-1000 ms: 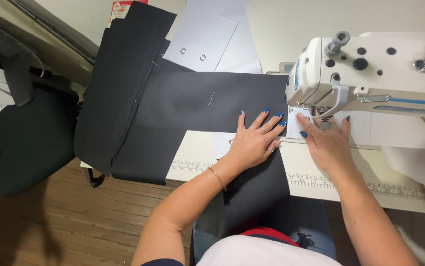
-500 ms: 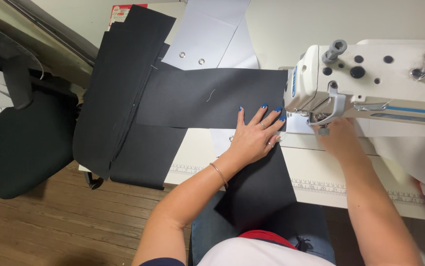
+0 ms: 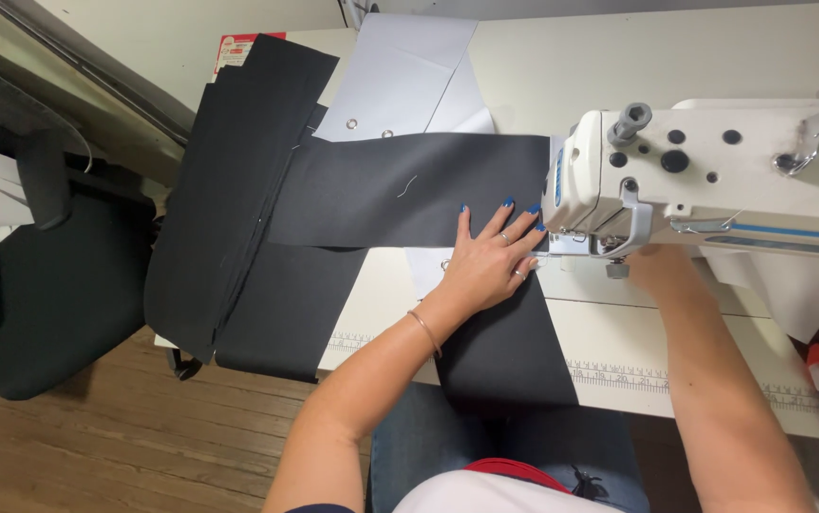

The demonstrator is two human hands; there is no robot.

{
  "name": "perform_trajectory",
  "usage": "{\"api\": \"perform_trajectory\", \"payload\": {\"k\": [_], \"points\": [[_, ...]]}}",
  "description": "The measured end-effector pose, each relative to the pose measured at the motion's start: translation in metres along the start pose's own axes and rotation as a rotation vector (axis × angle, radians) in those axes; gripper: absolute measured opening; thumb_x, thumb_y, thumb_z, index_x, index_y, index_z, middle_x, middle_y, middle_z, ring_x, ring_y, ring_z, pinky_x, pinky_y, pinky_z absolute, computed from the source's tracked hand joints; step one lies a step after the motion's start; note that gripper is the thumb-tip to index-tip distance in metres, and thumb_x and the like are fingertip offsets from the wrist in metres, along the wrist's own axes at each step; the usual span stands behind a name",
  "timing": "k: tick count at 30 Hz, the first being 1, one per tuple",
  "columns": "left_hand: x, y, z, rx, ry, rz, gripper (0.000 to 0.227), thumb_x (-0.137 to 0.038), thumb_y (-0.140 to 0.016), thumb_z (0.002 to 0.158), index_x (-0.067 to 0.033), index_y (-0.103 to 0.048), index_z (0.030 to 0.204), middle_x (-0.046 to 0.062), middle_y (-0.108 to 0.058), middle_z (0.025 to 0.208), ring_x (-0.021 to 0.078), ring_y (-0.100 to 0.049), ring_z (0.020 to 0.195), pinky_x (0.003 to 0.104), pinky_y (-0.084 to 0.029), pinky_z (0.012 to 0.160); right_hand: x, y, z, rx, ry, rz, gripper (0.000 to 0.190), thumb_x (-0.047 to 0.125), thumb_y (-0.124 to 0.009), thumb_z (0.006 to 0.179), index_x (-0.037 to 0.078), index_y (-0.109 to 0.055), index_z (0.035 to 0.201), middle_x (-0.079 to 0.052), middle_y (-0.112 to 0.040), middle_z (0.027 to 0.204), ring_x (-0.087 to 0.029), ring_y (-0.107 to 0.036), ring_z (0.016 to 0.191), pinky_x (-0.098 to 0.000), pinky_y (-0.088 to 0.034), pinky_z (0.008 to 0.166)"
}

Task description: Aligning leather pieces and trimming them with scissors at a sewing station

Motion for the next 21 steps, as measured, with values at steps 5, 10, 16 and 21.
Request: {"api": "perform_trajectory", "payload": {"k": [5,10,16,21], "points": [[0.005,-0.002,0.005,0.037,0.004,-0.044,0.032,-0.029,-0.045,0.079,-0.0188,-0.048,0.11,-0.001,-0.042,0.122,0.0234,-0.035,0.116,0.061,-0.024,0.084,0.011,0.02,-0.017,-0.074,0.012,0.148,0.018,0.014,-0.04,0.077,0.003,-0.052,0.083,-0.017,-0.056,0.089,-0.032,-0.052,0.083,-0.0399,-0.04,0.068],[0.005,-0.001,0.006,0.05,0.018,-0.056,0.031,-0.029,-0.044,0.08,-0.0192,-0.048,0.109,-0.002,-0.04,0.123,0.0227,-0.034,0.116,0.061,-0.024,0.084,0.002,0.01,0.0,-0.028,-0.028,0.066,0.03,0.015,-0.036,0.076,0.004,-0.052,0.099,-0.017,-0.054,0.101,-0.035,-0.051,0.091,-0.0404,-0.041,0.075],[0.009,-0.005,0.005,0.053,0.053,-0.038,0.032,-0.031,-0.045,0.08,-0.0209,-0.046,0.11,-0.003,-0.039,0.124,0.0228,-0.034,0.117,0.061,-0.024,0.084,0.055,0.054,-0.097,-0.249,0.41,-0.015,0.019,0.01,-0.041,0.075,0.007,-0.059,0.08,-0.005,-0.06,0.09,-0.021,-0.056,0.084,-0.0302,-0.042,0.068],[0.006,0.0,0.007,0.017,0.021,-0.042,0.028,-0.029,-0.047,0.078,-0.0191,-0.048,0.105,-0.002,-0.041,0.121,0.023,-0.036,0.114,0.061,-0.026,0.081,-0.101,0.054,-0.175,-1.0,0.378,0.6,0.017,-0.01,-0.051,0.091,-0.003,-0.063,0.101,-0.014,-0.059,0.101,-0.024,-0.055,0.093,-0.03,-0.04,0.084]]}}
Point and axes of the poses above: each hand's wrist, its own z-axis towards the middle knuckle, its own y-axis out of the back of the hand, x = y × z, the point moved 7 cm from there along z, towards the middle knuckle
